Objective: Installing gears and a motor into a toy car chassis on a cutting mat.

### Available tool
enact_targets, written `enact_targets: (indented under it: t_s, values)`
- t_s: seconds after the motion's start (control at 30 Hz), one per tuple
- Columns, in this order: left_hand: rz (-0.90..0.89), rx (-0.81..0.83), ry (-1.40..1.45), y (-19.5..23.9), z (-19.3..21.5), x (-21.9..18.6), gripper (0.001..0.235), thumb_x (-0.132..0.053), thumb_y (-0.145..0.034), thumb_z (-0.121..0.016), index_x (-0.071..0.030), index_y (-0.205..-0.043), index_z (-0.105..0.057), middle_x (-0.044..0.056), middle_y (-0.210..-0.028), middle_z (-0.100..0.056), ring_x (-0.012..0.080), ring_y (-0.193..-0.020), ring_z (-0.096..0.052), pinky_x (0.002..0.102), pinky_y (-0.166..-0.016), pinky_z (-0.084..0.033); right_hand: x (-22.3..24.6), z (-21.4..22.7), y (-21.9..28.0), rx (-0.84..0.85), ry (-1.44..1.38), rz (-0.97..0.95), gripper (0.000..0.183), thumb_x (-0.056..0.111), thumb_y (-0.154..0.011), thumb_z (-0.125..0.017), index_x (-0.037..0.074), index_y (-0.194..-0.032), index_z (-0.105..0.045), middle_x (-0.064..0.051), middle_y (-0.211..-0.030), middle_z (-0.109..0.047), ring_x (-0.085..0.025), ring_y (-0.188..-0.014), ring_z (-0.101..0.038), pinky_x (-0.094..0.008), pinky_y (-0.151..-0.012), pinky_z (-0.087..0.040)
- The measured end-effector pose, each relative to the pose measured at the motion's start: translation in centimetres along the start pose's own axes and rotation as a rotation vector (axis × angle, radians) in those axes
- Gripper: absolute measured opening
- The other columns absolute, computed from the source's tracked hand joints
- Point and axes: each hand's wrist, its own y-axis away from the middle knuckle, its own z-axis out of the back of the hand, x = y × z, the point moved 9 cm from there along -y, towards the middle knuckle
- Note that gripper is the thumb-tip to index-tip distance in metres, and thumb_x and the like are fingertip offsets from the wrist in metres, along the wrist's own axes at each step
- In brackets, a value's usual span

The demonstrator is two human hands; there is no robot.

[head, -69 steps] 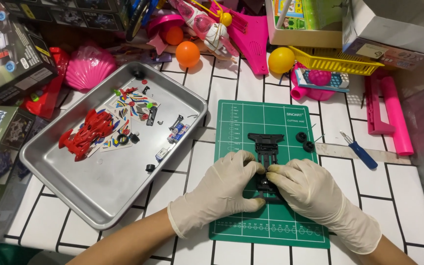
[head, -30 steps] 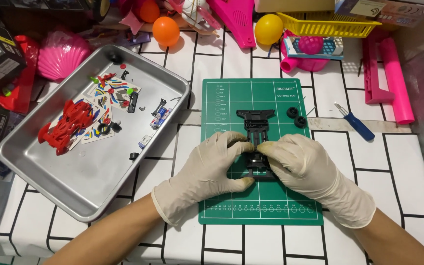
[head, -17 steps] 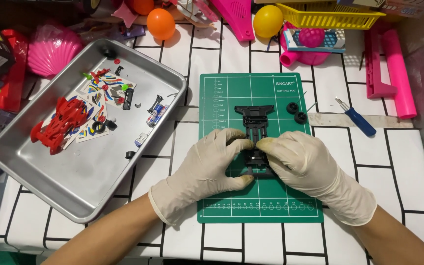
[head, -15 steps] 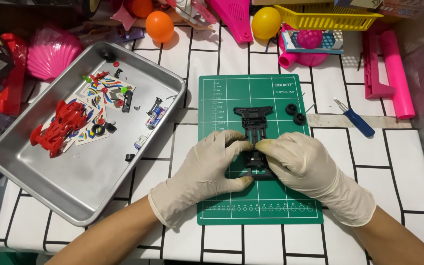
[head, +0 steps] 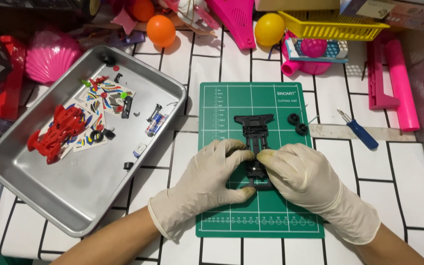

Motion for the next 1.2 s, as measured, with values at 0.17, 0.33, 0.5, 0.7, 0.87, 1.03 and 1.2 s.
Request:
enact_targets:
  t_s: [0.17, 0.33, 0.5, 0.7, 0.87, 1.03, 1.2]
  values:
    - [-0.102, -0.089, -0.025, 0.3, 0.4, -0.5, 0.065, -0.047, -0.078, -0.074, -0.01, -0.129, -0.059, 0.015, -0.127, -0.061, 0.0375, -0.099, -0.061, 0.049, -0.08, -0.053, -0.5, -0.5, 0.2, 0.079, -0.093, 0.059, 0.019, -0.005, -0.091, -0.064, -0.001, -0.108, -0.07, -0.008, -0.09, -0.073, -0.025, -0.065, -0.06, -0.035, -0.057, -0.052]
    - [-0.138, -0.138, -0.071, 0.8, 0.8, -0.9, 0.064, -0.042, -0.082, -0.073, -0.007, -0.133, -0.056, 0.017, -0.132, -0.059, 0.0399, -0.091, -0.061, 0.052, -0.075, -0.053, -2.0, -1.1, 0.3, 0.112, -0.202, -0.09, 0.024, -0.005, -0.087, -0.063, 0.0, -0.108, -0.072, -0.009, -0.091, -0.075, -0.025, -0.071, -0.067, -0.035, -0.064, -0.057]
    - [-0.089, -0.104, -0.116, 1.1, 0.8, -1.1, 0.061, -0.041, -0.09, -0.071, -0.006, -0.137, -0.053, 0.02, -0.135, -0.057, 0.04, -0.095, -0.063, 0.051, -0.074, -0.053, -1.8, -1.5, -0.4, 0.132, -0.289, -0.086, 0.021, -0.003, -0.091, -0.064, -0.002, -0.11, -0.07, -0.01, -0.098, -0.076, -0.024, -0.073, -0.067, -0.032, -0.068, -0.057]
    - [-0.073, -0.21, -0.085, 1.0, 1.9, -1.1, 0.058, -0.034, -0.092, -0.07, -0.004, -0.138, -0.051, 0.022, -0.134, -0.057, 0.0386, -0.101, -0.061, 0.049, -0.085, -0.053, -2.8, -2.3, -1.0, 0.188, -0.314, -0.12, 0.027, 0.005, -0.092, -0.069, -0.002, -0.118, -0.068, -0.011, -0.1, -0.075, -0.024, -0.075, -0.065, -0.034, -0.074, -0.056]
    - [-0.029, -0.187, -0.095, 0.8, 1.6, -0.5, 0.061, -0.036, -0.092, -0.069, -0.005, -0.14, -0.051, 0.021, -0.136, -0.056, 0.0405, -0.099, -0.061, 0.051, -0.08, -0.053, -3.0, -2.2, -0.5, 0.122, -0.333, -0.131, 0.028, 0.002, -0.091, -0.07, -0.003, -0.119, -0.067, -0.015, -0.11, -0.075, -0.028, -0.089, -0.071, -0.036, -0.083, -0.058]
    - [0.025, -0.166, -0.049, 1.0, 1.1, 0.3, 0.064, -0.037, -0.089, -0.072, -0.009, -0.142, -0.05, 0.02, -0.138, -0.056, 0.0405, -0.104, -0.061, 0.052, -0.081, -0.053, -2.7, -1.8, -0.2, 0.087, -0.329, -0.149, 0.031, 0.001, -0.09, -0.071, -0.004, -0.12, -0.065, -0.016, -0.113, -0.074, -0.03, -0.091, -0.072, -0.037, -0.084, -0.059]
    - [-0.036, -0.195, -0.037, 1.5, 1.2, 0.3, 0.061, -0.038, -0.095, -0.068, -0.007, -0.143, -0.048, 0.02, -0.138, -0.055, 0.0398, -0.106, -0.061, 0.051, -0.084, -0.053, -2.2, -1.9, -0.4, 0.099, -0.334, -0.124, 0.031, 0.003, -0.09, -0.073, -0.005, -0.119, -0.065, -0.015, -0.109, -0.074, -0.03, -0.09, -0.071, -0.038, -0.084, -0.058]
